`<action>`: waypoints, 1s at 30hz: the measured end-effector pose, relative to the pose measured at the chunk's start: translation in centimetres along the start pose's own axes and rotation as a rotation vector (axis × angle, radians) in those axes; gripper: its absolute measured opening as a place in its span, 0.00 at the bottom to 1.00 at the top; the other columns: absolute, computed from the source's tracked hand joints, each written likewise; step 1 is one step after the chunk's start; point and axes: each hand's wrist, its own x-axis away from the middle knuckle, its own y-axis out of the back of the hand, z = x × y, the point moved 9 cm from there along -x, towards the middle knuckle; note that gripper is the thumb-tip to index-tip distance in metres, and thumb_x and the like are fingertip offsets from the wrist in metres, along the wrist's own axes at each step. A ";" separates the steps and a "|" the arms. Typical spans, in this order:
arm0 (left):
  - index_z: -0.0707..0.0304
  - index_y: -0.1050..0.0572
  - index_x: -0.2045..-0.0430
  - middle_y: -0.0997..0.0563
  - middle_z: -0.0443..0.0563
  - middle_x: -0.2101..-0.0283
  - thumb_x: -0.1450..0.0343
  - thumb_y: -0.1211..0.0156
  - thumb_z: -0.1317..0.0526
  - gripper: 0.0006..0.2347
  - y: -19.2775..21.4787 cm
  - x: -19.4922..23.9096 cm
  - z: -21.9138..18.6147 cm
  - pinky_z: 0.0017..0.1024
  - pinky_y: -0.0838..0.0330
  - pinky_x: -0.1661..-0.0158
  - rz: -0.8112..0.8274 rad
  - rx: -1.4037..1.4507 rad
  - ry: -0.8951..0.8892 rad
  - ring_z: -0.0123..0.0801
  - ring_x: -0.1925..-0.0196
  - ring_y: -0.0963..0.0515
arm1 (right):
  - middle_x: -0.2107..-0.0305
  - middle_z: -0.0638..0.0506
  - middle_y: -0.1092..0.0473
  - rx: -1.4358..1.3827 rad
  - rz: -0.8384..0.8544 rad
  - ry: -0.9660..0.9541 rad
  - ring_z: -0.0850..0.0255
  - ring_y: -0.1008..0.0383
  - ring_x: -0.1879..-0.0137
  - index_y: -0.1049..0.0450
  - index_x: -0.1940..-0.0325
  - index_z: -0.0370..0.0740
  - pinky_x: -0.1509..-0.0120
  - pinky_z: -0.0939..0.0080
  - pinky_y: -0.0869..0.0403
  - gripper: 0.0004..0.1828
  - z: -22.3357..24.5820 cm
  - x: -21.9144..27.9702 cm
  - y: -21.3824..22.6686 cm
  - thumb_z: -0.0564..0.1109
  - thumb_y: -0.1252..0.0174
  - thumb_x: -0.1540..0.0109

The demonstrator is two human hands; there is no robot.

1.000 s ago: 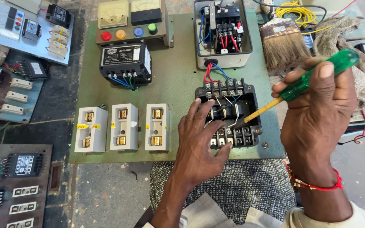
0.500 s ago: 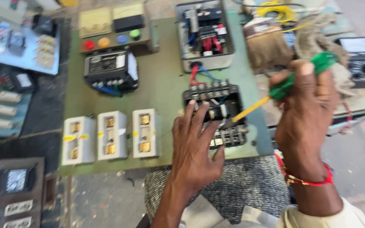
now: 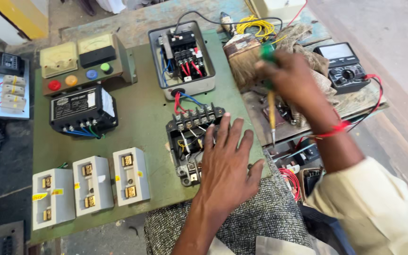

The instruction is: The person connects wires into a terminal block of an electrical motor starter unit using a screwdriver. They strip the wire ends, position them into the terminal slots, and tighten the screws to secure the connections.

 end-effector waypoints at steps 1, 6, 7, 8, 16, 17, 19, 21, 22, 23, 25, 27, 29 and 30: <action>0.73 0.27 0.46 0.34 0.69 0.36 0.36 0.35 0.53 0.26 -0.8 -0.6 -0.1 0.60 0.55 0.33 0.031 -0.007 0.001 0.62 0.28 0.45 | 0.71 0.44 0.25 0.153 0.019 0.006 0.55 0.26 0.67 0.21 0.55 0.35 0.62 0.54 0.29 0.15 -0.4 -0.3 -1.1 0.51 0.38 0.35; 0.68 0.30 0.42 0.35 0.66 0.33 0.32 0.43 0.46 0.28 -4.4 -3.0 -0.6 0.61 0.60 0.32 0.165 -0.098 0.001 0.60 0.26 0.47 | 0.65 0.34 0.24 0.330 0.076 0.007 0.44 0.21 0.59 0.22 0.55 0.32 0.53 0.47 0.26 0.20 -2.5 -1.2 -5.4 0.52 0.33 0.41; 0.67 0.30 0.41 0.35 0.65 0.32 0.31 0.45 0.45 0.28 -5.0 -3.4 -0.5 0.61 0.60 0.31 0.186 -0.130 0.001 0.59 0.26 0.47 | 0.64 0.34 0.24 0.309 0.075 0.045 0.44 0.21 0.59 0.22 0.53 0.31 0.53 0.48 0.25 0.21 -2.4 -1.3 -5.8 0.51 0.32 0.42; 0.66 0.31 0.41 0.35 0.64 0.32 0.31 0.46 0.45 0.28 -5.5 -3.8 -0.4 0.61 0.61 0.32 0.208 -0.161 -0.006 0.59 0.26 0.47 | 0.64 0.34 0.24 0.288 0.074 0.083 0.44 0.21 0.59 0.23 0.51 0.31 0.53 0.49 0.25 0.23 -2.2 -1.4 -6.0 0.50 0.32 0.42; 0.70 0.33 0.39 0.35 0.63 0.31 0.27 0.55 0.40 0.31 -8.5 -5.5 0.7 0.59 0.63 0.31 0.478 -0.343 0.023 0.54 0.24 0.49 | 0.58 0.42 0.22 0.316 0.057 0.183 0.49 0.19 0.56 0.20 0.50 0.40 0.50 0.53 0.23 0.14 -2.2 1.6 0.4 0.42 0.40 0.38; 0.69 0.33 0.39 0.36 0.63 0.31 0.27 0.56 0.40 0.31 -8.5 -5.6 0.8 0.60 0.63 0.32 0.485 -0.350 0.028 0.55 0.24 0.49 | 0.57 0.41 0.23 0.386 0.033 0.218 0.48 0.20 0.55 0.19 0.50 0.39 0.50 0.51 0.24 0.13 -2.2 1.9 1.1 0.41 0.40 0.38; 0.68 0.34 0.38 0.36 0.62 0.31 0.27 0.58 0.39 0.32 -8.5 -5.8 0.8 0.61 0.63 0.33 0.498 -0.364 0.038 0.55 0.25 0.49 | 0.58 0.43 0.23 0.507 0.112 0.302 0.47 0.21 0.54 0.19 0.50 0.40 0.47 0.50 0.24 0.13 -2.5 2.7 0.6 0.41 0.41 0.38; 0.68 0.34 0.38 0.37 0.62 0.31 0.28 0.58 0.39 0.32 -8.6 -5.9 0.8 0.61 0.63 0.33 0.493 -0.361 0.032 0.55 0.25 0.50 | 0.58 0.43 0.23 0.581 0.150 0.389 0.46 0.23 0.53 0.20 0.51 0.40 0.47 0.48 0.24 0.14 -2.4 3.3 -0.1 0.43 0.40 0.40; 0.68 0.35 0.38 0.38 0.62 0.30 0.28 0.58 0.39 0.32 -8.7 -5.9 0.8 0.61 0.63 0.33 0.491 -0.361 0.030 0.56 0.25 0.50 | 0.57 0.42 0.24 0.594 0.146 0.435 0.45 0.23 0.52 0.19 0.51 0.40 0.48 0.48 0.25 0.15 -2.1 3.5 -0.4 0.44 0.39 0.42; 0.68 0.35 0.38 0.38 0.62 0.30 0.28 0.58 0.39 0.32 -8.7 -5.9 0.9 0.61 0.63 0.33 0.484 -0.363 0.028 0.55 0.25 0.50 | 0.56 0.42 0.25 0.607 0.142 0.485 0.44 0.24 0.52 0.19 0.51 0.40 0.49 0.47 0.25 0.17 -1.6 3.5 -0.8 0.45 0.38 0.43; 0.68 0.35 0.38 0.38 0.62 0.30 0.28 0.58 0.39 0.32 -8.6 -5.8 0.9 0.61 0.63 0.32 0.471 -0.367 0.026 0.54 0.24 0.50 | 0.59 0.45 0.25 0.693 0.190 0.408 0.45 0.24 0.52 0.20 0.51 0.42 0.51 0.46 0.25 0.17 -2.0 3.1 -1.6 0.47 0.37 0.43; 0.68 0.35 0.38 0.38 0.62 0.30 0.28 0.58 0.40 0.32 -8.7 -5.8 0.9 0.62 0.64 0.33 0.474 -0.366 0.018 0.55 0.25 0.50 | 0.61 0.47 0.25 0.746 0.222 0.369 0.46 0.24 0.53 0.19 0.52 0.44 0.52 0.46 0.25 0.16 -2.2 2.9 -2.1 0.48 0.37 0.43; 0.68 0.35 0.38 0.38 0.62 0.30 0.28 0.58 0.41 0.31 -8.7 -5.8 1.0 0.62 0.64 0.33 0.476 -0.356 0.015 0.55 0.25 0.50 | 0.63 0.48 0.25 0.767 0.236 0.364 0.47 0.24 0.53 0.18 0.53 0.46 0.52 0.47 0.25 0.15 -2.5 2.8 -2.7 0.47 0.38 0.43; 0.68 0.34 0.38 0.38 0.62 0.30 0.28 0.57 0.41 0.30 -8.7 -5.7 1.0 0.62 0.63 0.33 0.476 -0.347 0.016 0.55 0.25 0.49 | 0.62 0.48 0.25 0.754 0.234 0.365 0.47 0.24 0.53 0.18 0.54 0.46 0.51 0.48 0.24 0.14 -2.7 2.8 -2.8 0.47 0.39 0.43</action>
